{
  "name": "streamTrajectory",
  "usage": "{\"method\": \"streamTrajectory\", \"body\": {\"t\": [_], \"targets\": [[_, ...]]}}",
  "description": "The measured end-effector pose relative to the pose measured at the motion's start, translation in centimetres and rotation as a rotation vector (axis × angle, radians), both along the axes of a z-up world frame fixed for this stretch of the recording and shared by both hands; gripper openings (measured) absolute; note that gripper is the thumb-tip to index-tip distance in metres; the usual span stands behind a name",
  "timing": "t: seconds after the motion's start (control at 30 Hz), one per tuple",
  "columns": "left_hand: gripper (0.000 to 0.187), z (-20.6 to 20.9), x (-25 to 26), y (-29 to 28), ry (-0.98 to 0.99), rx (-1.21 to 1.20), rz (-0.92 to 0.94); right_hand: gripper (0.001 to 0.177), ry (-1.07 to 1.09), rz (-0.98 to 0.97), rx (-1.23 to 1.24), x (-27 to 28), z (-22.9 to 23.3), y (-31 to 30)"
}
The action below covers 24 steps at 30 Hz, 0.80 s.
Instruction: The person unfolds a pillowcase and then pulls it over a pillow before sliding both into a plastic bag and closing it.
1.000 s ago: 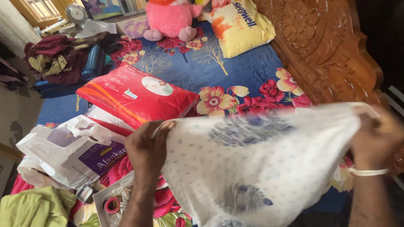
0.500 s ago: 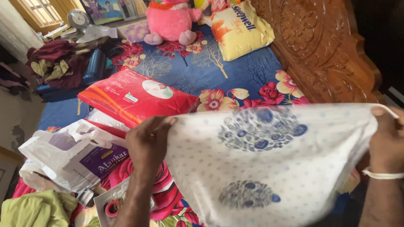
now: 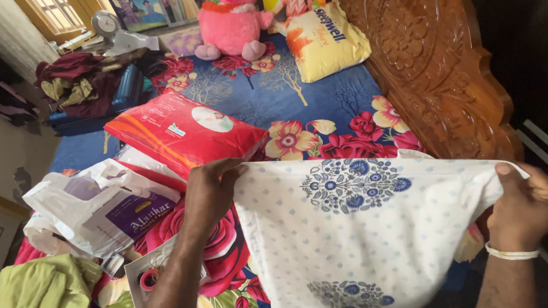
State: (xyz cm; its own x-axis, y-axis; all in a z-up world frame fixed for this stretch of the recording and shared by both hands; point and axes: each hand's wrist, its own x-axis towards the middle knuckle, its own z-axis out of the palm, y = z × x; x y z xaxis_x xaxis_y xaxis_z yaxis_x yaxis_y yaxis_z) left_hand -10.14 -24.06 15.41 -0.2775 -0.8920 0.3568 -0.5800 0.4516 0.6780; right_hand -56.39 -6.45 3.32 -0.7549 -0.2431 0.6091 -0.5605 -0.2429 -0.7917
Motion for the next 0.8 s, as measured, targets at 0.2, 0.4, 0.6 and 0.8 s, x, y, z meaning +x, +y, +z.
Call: {"method": "streamTrajectory", "body": {"t": [0.2,0.4,0.6,0.8], "targets": [[0.022,-0.5,0.3,-0.3,0.135,-0.248,-0.028,0.009,-0.125,0.241,-0.189,-1.3,-0.7,0.9],[0.048,-1.4,-0.3,-0.6,0.468,0.158,-0.021,0.009,-0.258,0.394,-0.251,-0.6,0.2,1.2],[0.018,-0.8,-0.4,-1.4,0.620,0.220,-0.149,0.008,-0.195,0.318,-0.235,-0.4,0.9,0.9],[0.018,-1.5,-0.4,-3.6,0.713,0.324,-0.226,0.012,-0.191,0.414,-0.262,-1.7,1.6,0.3]]}}
